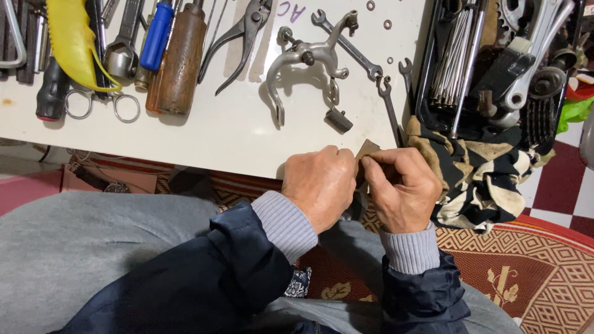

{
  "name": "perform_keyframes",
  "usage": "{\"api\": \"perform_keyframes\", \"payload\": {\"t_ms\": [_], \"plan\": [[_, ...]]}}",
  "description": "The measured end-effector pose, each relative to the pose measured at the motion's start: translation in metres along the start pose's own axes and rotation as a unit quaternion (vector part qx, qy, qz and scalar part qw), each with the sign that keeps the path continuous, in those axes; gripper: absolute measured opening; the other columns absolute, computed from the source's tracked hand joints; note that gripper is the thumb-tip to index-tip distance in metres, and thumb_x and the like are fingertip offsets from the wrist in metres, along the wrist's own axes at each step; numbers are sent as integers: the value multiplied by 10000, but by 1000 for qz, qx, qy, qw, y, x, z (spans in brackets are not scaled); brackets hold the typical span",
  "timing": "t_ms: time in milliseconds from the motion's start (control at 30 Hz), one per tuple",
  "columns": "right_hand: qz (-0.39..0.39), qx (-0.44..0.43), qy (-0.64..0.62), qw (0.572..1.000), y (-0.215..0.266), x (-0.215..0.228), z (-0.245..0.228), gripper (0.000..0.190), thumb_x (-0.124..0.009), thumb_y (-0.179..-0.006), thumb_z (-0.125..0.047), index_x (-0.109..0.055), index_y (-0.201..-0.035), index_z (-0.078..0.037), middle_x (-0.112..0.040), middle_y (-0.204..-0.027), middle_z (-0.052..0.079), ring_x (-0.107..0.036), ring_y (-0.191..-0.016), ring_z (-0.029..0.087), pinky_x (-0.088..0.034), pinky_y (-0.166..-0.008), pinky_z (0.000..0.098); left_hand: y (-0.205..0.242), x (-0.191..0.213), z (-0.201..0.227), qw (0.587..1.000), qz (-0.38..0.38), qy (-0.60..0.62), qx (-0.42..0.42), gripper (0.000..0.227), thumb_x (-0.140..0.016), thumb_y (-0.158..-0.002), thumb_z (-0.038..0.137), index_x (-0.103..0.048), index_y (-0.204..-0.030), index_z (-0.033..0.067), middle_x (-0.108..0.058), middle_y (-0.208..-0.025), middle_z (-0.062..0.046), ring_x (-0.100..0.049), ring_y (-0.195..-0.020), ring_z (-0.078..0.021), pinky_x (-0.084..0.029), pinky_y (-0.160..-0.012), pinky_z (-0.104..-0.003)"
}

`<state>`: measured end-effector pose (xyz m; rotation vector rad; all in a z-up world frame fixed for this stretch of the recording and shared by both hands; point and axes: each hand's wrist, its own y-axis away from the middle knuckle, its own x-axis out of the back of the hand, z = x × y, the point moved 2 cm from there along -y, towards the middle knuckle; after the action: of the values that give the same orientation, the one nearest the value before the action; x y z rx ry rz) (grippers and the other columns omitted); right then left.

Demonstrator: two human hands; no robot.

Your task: The person sits on a patterned floor mat and uses a small abrasive block to rub and clean a small metal part held in their left hand. The workspace is a white table cluttered with various tools and bicycle components. The person continues the rubbing motion on the metal part throughout the video.

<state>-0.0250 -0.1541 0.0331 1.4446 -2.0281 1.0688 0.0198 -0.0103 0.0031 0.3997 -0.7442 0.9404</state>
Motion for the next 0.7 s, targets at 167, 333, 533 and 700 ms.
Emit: {"api": "perform_keyframes", "payload": {"t_ms": [167, 333, 533, 700], "plan": [[0, -13, -4, 1000, -1, 2, -1, 149, -881, -835, -35, -805, -963, -46, -682, -790, 131, -651, -677, 215, -510, -587, 342, 2, 1, 1, 1000, 1, -3, -1, 112, -677, -805, 176, -608, -763, 97, -588, -665, -37, -713, -598, -317, -584, -535, -500], [-9, -9, 7, 1000, 1, 4, -5, 140, -880, -830, -19, -810, -947, -49, -695, -810, 127, -658, -691, 218, -508, -596, 339, 2, 2, 2, 1000, -2, -3, -1, 107, -673, -807, 171, -611, -767, 95, -590, -667, -37, -717, -604, -316, -586, -543, -500], [-6, -4, 12, 1000, -1, 4, -6, 125, -871, -840, -21, -815, -946, -56, -706, -829, 122, -664, -706, 226, -511, -602, 354, 2, 7, 3, 1000, -6, 5, -4, 99, -660, -817, 158, -611, -764, 89, -595, -670, -33, -719, -606, -311, -587, -540, -491], [-21, 0, 26, 999, 4, 3, -9, 111, -882, -813, -44, -821, -896, -85, -705, -789, 87, -694, -704, 234, -540, -609, 346, 2, 8, 3, 1000, 10, 6, -16, 99, -674, -798, 140, -621, -765, 64, -594, -659, -53, -711, -597, -319, -579, -522, -489]]}}
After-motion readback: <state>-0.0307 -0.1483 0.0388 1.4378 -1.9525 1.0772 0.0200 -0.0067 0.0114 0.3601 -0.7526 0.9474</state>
